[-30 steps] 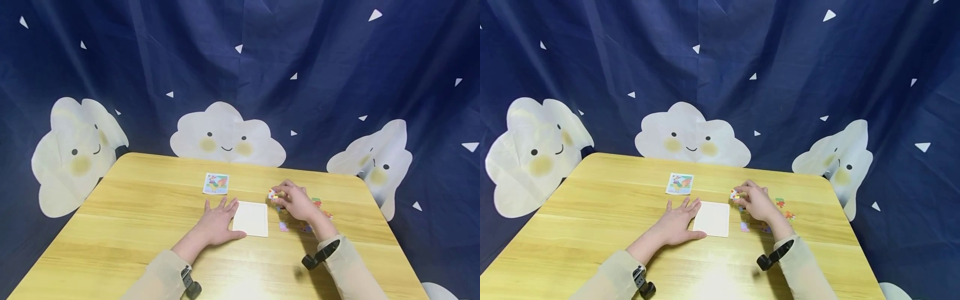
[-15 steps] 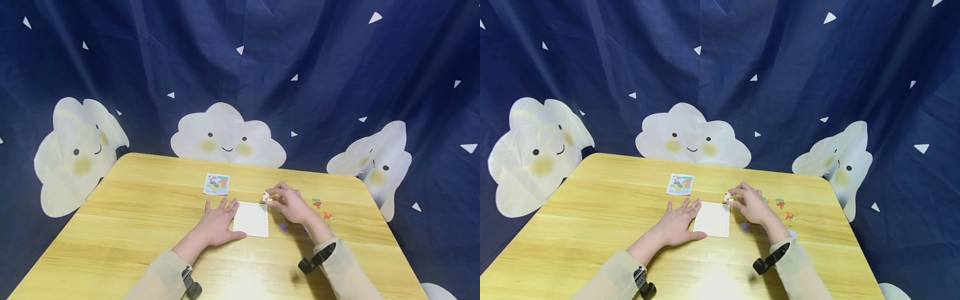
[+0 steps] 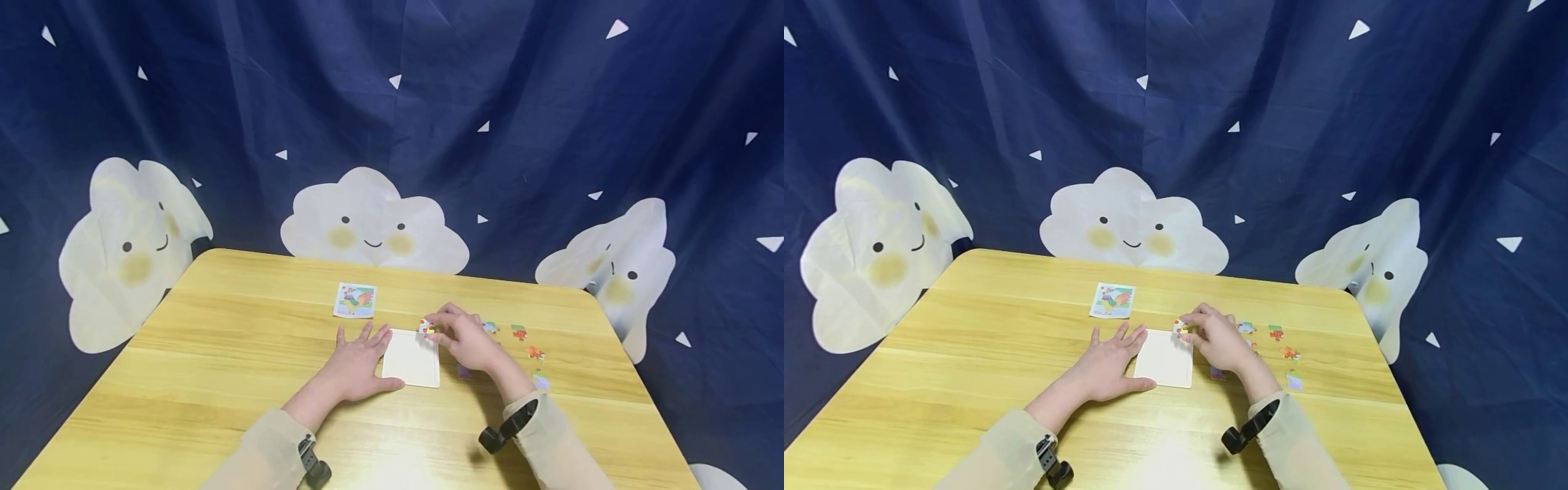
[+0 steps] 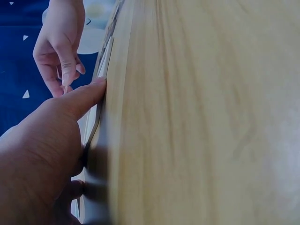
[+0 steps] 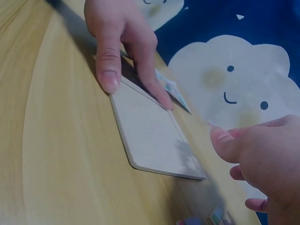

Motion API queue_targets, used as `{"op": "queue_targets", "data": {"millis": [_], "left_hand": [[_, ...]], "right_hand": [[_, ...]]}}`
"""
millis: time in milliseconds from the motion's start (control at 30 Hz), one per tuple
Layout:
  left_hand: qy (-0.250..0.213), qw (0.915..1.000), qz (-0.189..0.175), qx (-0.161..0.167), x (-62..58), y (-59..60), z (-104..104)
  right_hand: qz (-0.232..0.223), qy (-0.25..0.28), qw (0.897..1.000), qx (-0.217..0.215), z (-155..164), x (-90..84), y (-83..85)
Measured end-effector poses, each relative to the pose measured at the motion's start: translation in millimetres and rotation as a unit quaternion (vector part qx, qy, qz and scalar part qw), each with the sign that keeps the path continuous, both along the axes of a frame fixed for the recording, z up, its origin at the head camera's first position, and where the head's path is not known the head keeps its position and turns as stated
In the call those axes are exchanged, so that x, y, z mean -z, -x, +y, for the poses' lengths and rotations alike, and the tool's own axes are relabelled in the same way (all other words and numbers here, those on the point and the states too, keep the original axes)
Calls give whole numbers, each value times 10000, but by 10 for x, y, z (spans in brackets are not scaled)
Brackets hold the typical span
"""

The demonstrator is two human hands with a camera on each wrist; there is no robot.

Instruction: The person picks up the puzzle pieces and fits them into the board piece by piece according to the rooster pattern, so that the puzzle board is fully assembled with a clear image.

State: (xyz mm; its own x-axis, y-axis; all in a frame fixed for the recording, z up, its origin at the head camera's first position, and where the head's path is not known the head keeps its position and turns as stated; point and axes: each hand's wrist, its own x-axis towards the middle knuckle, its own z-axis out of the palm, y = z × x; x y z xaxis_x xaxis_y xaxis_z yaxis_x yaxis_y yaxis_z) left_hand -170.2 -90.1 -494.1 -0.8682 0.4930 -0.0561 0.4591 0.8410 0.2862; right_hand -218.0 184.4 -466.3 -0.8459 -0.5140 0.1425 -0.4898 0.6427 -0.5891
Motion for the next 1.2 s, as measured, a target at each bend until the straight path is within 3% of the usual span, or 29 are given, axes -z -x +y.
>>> {"op": "queue_targets", "data": {"millis": [733, 1200], "left_hand": [[51, 10000, -37, -45, 13, 7, -4], [111, 9999, -20, -11, 3, 2, -8]], "right_hand": [[112, -173, 9996, -203, -292, 112, -35], [447, -543, 9971, -302, -441, 207, -33]]}}
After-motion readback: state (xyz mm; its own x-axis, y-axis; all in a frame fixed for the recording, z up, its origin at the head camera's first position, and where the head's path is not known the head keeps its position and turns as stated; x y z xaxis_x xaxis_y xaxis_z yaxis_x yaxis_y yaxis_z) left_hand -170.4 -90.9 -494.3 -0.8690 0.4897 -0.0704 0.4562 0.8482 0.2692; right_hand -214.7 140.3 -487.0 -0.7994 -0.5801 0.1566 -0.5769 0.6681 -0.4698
